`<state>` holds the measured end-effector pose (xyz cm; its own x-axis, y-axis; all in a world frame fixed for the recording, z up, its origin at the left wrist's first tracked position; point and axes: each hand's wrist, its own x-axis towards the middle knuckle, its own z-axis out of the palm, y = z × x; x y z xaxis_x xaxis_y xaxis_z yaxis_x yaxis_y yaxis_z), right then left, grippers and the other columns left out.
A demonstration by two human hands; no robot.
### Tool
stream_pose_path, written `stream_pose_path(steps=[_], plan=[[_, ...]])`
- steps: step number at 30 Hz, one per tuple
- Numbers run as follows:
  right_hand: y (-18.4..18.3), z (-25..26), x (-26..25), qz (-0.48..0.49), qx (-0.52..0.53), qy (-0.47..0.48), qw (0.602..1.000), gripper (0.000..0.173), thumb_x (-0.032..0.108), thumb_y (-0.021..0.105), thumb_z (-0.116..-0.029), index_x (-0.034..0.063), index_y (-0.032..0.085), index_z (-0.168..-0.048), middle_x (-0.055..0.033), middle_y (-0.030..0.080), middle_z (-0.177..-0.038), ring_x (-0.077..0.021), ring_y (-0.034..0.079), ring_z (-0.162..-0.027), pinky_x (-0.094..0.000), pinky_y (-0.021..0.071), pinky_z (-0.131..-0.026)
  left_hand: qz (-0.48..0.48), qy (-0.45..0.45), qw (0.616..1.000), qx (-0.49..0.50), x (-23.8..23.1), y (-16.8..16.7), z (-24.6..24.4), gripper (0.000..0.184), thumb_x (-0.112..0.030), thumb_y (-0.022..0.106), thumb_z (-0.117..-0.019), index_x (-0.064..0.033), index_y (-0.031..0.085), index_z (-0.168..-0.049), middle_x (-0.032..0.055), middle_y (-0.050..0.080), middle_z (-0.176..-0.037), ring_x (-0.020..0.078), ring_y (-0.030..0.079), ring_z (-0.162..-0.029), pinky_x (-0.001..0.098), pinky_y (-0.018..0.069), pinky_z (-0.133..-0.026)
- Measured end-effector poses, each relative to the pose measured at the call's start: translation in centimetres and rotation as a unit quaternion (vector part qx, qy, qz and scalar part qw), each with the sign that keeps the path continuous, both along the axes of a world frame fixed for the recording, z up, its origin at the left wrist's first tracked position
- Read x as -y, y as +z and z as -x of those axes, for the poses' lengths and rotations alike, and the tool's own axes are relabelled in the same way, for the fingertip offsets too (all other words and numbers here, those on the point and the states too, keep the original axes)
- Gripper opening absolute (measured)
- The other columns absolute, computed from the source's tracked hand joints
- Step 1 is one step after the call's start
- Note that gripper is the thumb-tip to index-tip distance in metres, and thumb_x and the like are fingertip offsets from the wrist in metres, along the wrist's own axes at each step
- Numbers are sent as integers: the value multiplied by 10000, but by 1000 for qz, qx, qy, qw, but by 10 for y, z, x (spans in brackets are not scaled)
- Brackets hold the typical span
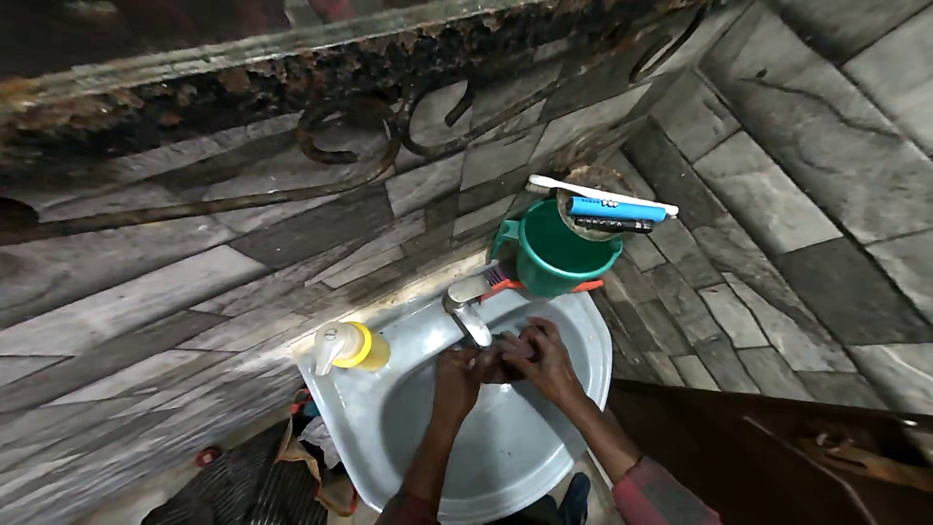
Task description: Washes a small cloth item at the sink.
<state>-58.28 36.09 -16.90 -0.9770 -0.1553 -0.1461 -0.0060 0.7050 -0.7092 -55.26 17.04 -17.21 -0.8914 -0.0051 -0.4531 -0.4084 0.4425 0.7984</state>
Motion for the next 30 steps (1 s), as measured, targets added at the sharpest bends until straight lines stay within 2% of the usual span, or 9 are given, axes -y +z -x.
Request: stream_pose_path(steps=[3,5,7,9,15,20,24,27,30], plan=[[-6,4,15,65,80,-5,995,391,180,700,-969,-8,514,-1258,-193,674,-941,-320,686,-821,-523,571,-732,-83,98,990,61,-19,4,6,345,-235,644,-1012,67,658,-1178,230,644,-1184,313,623,-1112,467,504,-996],[-8,1,21,118,94,34,988,652,68,635,-973,57,310,-1537,-194,680,-1156,-293,699,-983,-496,581,-866,-189,209,953,108,-25,2,13,278,-141,625,-1014,39,602,-1226,161,664,-1018,206,646,-844,381,562,-755],[-10,-1,24,135,98,96,981,877,8,630,-922,149,157,-1648,-182,490,-1508,-287,587,-1272,-489,509,-1046,-277,222,926,132,-23,2,16,289,-108,599,-1016,11,582,-1279,144,666,-1018,187,632,-822,372,548,-738],[-15,-5,28,124,108,102,981,892,40,713,-880,201,267,-1635,-232,314,-1603,-375,533,-1304,-554,515,-1004,-348,165,912,137,-18,5,15,300,-144,562,-1040,-9,554,-1307,113,645,-1048,158,615,-872,344,535,-782],[-19,0,40,110,48,30,992,429,52,757,-880,22,609,-1282,-167,678,-1144,-272,681,-1007,-462,569,-912,-233,178,955,53,-13,8,-4,296,-184,492,-1077,6,649,-1242,130,687,-1082,179,654,-941,380,545,-864],[-16,-8,50,182,124,-146,964,733,232,666,-989,275,289,-1617,-128,643,-1328,-266,687,-1033,-518,572,-866,-368,425,793,235,-36,4,-27,514,-343,362,-1120,-8,348,-1510,267,459,-1439,377,560,-1201,517,523,-927],[-3,-40,70,248,154,-178,940,460,119,681,-945,44,577,-1386,-150,667,-1208,-213,658,-1056,-408,554,-922,-516,431,709,211,-52,-21,-9,542,-541,293,-1075,-95,589,-1161,97,671,-917,204,674,-791,377,581,-683],[9,-78,77,198,75,-119,970,224,57,602,-930,-21,663,-1132,-171,649,-1177,-222,625,-1111,-374,527,-970,-574,352,733,102,-53,-41,-7,459,-307,262,-1121,28,554,-1236,128,685,-943,186,689,-813,336,595,-743],[7,-92,70,94,49,-48,993,256,132,536,-980,27,649,-1184,-182,613,-1210,-318,585,-1172,-500,502,-991,-518,370,763,113,-51,-39,-9,224,-111,393,-1085,22,564,-1142,64,634,-851,96,618,-712,243,545,-677]])
